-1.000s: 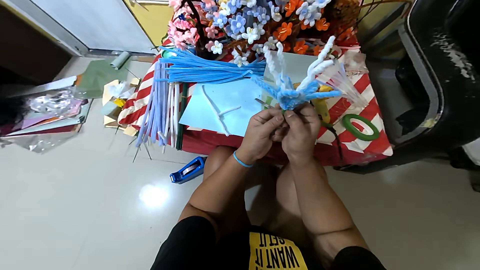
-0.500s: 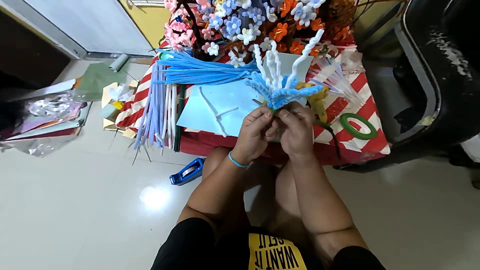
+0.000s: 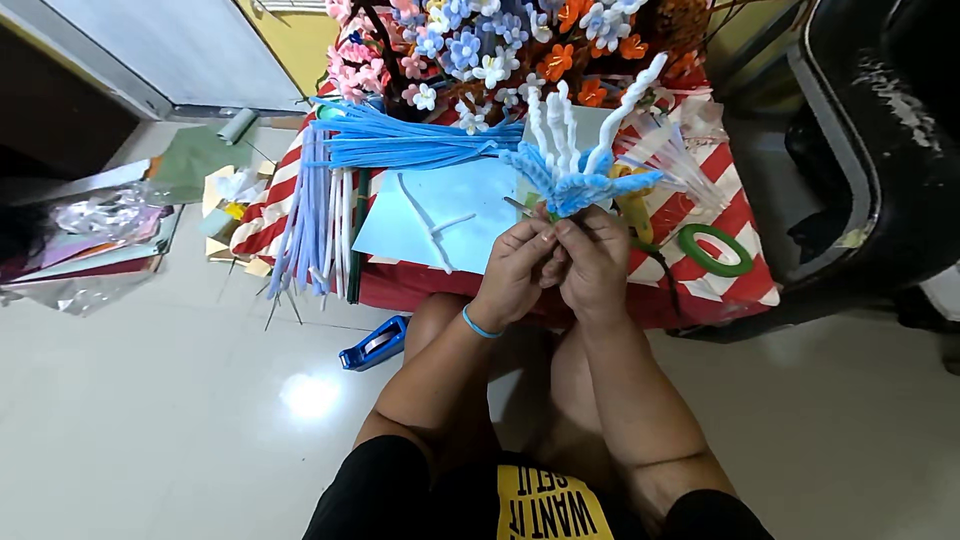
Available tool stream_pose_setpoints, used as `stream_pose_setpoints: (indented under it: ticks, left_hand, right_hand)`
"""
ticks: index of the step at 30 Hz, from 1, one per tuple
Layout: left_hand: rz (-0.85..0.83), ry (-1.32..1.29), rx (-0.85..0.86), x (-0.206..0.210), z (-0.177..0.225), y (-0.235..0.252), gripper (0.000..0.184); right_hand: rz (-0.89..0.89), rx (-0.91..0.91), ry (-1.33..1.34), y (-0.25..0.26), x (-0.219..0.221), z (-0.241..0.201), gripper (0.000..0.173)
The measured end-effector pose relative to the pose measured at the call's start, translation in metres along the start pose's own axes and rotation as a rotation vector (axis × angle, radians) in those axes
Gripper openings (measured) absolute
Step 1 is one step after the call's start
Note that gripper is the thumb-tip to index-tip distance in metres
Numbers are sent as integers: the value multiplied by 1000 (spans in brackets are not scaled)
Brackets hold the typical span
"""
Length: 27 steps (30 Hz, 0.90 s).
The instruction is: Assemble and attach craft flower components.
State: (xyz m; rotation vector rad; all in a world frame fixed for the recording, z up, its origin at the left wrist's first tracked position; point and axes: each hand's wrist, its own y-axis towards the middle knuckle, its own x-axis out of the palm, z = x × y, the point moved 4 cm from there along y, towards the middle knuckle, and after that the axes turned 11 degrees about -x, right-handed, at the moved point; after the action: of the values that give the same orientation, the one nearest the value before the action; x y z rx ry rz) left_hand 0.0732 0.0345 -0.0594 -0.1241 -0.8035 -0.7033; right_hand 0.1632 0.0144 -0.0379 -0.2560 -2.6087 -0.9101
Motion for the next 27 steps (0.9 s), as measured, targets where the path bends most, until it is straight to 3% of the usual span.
stream_pose_setpoints:
  ticks: [5,10,14,18,24,27]
  left_hand:
    - [-71,103,-32,-2,-7,3,19]
    - [-50,59,9,5,-3,-2,23]
    - [-13,39,21,3,0,-3,24]
    - [-11,37,8,1,-3,-1,25]
    - [53,265,79,-7,2,1,28]
    - [138,399,225,-14,11,1,29]
  right_hand:
    - [33,-9,-38,6,-10,-8,13]
    - [-92,-37,-40,10,-10,-11,13]
    - [-119,19,-103,10,-9,-9,26]
    - [-157,19,-90,9,-8,-8,19]
    - [-64,3,-118,10,-11,-11,16]
    - [-53,-77,-119,13,-15,-11,19]
